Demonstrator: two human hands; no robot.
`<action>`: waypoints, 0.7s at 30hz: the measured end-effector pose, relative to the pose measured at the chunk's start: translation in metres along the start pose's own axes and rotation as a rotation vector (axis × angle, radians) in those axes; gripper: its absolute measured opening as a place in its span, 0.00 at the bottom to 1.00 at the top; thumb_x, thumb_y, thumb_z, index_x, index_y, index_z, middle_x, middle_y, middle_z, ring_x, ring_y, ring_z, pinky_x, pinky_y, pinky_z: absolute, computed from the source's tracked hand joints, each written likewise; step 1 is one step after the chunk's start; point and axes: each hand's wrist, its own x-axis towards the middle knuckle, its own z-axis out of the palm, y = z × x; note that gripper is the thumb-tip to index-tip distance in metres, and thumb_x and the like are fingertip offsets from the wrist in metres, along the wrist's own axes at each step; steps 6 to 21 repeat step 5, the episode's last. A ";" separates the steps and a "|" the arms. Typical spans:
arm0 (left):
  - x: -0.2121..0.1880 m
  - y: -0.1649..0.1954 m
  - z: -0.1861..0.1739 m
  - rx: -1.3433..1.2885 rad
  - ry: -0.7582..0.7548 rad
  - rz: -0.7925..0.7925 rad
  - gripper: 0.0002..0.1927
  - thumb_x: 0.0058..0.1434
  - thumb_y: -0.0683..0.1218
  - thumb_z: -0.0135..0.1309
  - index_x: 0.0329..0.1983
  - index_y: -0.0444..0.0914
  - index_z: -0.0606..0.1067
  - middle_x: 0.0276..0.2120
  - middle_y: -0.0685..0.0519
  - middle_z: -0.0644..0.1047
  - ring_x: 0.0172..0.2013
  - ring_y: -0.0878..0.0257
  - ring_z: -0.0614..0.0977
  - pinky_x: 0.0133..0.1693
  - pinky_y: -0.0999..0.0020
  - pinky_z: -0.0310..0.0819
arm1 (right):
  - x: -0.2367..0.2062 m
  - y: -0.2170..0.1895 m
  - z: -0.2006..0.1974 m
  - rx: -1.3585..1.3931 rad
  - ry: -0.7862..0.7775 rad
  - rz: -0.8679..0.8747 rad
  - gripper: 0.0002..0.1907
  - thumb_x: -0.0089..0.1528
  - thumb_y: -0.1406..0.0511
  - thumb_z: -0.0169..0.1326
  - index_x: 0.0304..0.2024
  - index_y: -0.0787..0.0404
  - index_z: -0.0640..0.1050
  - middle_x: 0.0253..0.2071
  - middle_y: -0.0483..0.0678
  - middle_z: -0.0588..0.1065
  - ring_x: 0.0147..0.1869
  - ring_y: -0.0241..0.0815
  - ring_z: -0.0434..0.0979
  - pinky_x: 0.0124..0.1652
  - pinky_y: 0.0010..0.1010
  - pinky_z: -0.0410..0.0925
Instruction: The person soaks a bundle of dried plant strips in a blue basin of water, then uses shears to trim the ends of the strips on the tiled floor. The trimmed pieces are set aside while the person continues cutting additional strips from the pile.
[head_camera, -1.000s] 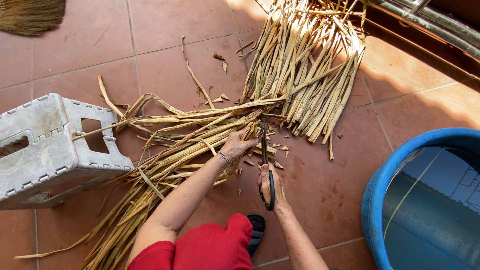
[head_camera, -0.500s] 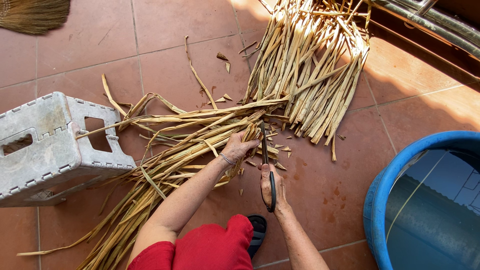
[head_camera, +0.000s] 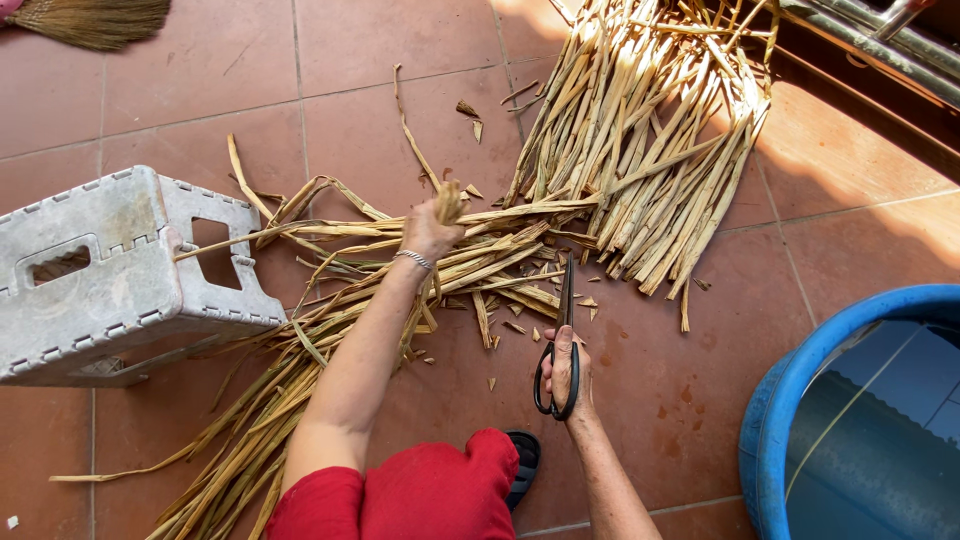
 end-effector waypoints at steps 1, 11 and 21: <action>0.006 0.003 0.009 0.133 -0.064 -0.083 0.11 0.61 0.47 0.60 0.46 0.42 0.78 0.33 0.55 0.79 0.33 0.67 0.80 0.36 0.71 0.81 | -0.001 0.000 0.002 -0.001 -0.010 -0.003 0.39 0.67 0.39 0.33 0.51 0.65 0.76 0.16 0.41 0.66 0.15 0.30 0.62 0.18 0.25 0.59; 0.012 0.009 0.051 0.590 -0.264 -0.137 0.09 0.64 0.42 0.55 0.46 0.46 0.80 0.36 0.52 0.76 0.35 0.63 0.78 0.41 0.65 0.84 | -0.003 0.001 0.006 -0.007 -0.024 0.012 0.39 0.67 0.39 0.33 0.51 0.64 0.77 0.16 0.41 0.66 0.15 0.30 0.62 0.17 0.26 0.60; 0.012 0.009 0.051 0.590 -0.264 -0.137 0.09 0.64 0.42 0.55 0.46 0.46 0.80 0.36 0.52 0.76 0.35 0.63 0.78 0.41 0.65 0.84 | -0.003 0.001 0.006 -0.007 -0.024 0.012 0.39 0.67 0.39 0.33 0.51 0.64 0.77 0.16 0.41 0.66 0.15 0.30 0.62 0.17 0.26 0.60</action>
